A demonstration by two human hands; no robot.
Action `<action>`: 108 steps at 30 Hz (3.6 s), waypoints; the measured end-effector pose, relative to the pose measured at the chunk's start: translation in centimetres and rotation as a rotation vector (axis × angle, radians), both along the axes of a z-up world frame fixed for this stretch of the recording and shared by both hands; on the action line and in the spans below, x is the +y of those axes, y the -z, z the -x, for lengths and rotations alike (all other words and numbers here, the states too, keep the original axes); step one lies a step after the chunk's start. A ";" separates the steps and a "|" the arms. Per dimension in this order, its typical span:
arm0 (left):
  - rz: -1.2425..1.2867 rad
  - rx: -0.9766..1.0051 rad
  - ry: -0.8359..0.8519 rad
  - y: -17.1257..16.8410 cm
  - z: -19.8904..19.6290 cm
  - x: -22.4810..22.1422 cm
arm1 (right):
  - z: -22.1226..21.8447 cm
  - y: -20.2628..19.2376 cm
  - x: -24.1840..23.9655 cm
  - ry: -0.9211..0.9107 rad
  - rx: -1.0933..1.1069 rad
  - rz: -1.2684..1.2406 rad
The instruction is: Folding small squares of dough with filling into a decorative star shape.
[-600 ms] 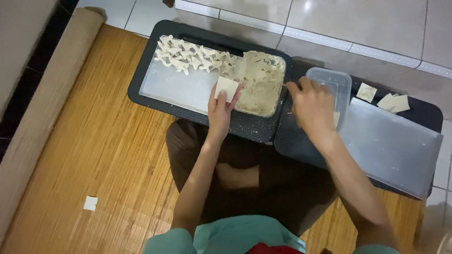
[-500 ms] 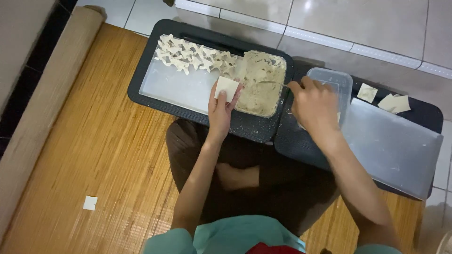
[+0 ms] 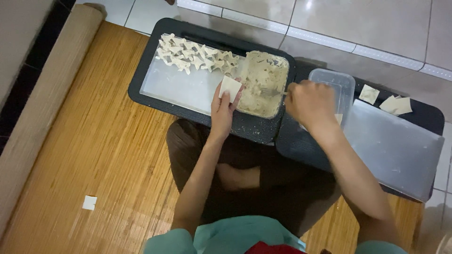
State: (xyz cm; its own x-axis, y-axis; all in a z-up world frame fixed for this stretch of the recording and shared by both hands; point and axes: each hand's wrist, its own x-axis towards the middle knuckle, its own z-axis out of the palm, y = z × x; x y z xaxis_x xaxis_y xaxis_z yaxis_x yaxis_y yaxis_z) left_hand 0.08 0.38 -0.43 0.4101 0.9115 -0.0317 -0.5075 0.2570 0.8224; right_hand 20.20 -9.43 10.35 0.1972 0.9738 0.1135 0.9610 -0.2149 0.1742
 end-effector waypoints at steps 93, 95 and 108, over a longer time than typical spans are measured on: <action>0.286 -0.435 0.140 -0.9 -3.2 0.2 | 4.2 4.5 -7.0 -0.162 0.812 -0.761; 0.263 -0.450 0.134 -0.7 -3.3 0.1 | 4.7 3.8 -7.1 -0.171 0.826 -0.735; 0.184 -0.305 0.105 6.1 -2.8 -0.1 | 2.7 1.5 -8.7 -0.093 0.786 -0.679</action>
State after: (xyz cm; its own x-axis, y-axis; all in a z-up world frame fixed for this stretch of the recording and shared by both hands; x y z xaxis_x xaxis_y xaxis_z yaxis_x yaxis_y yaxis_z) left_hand 2.84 0.24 -6.49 0.5172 0.8542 -0.0533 -0.6850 0.4505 0.5726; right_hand 17.51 -18.15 8.88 0.3798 0.7684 0.5151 0.7690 0.0473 -0.6375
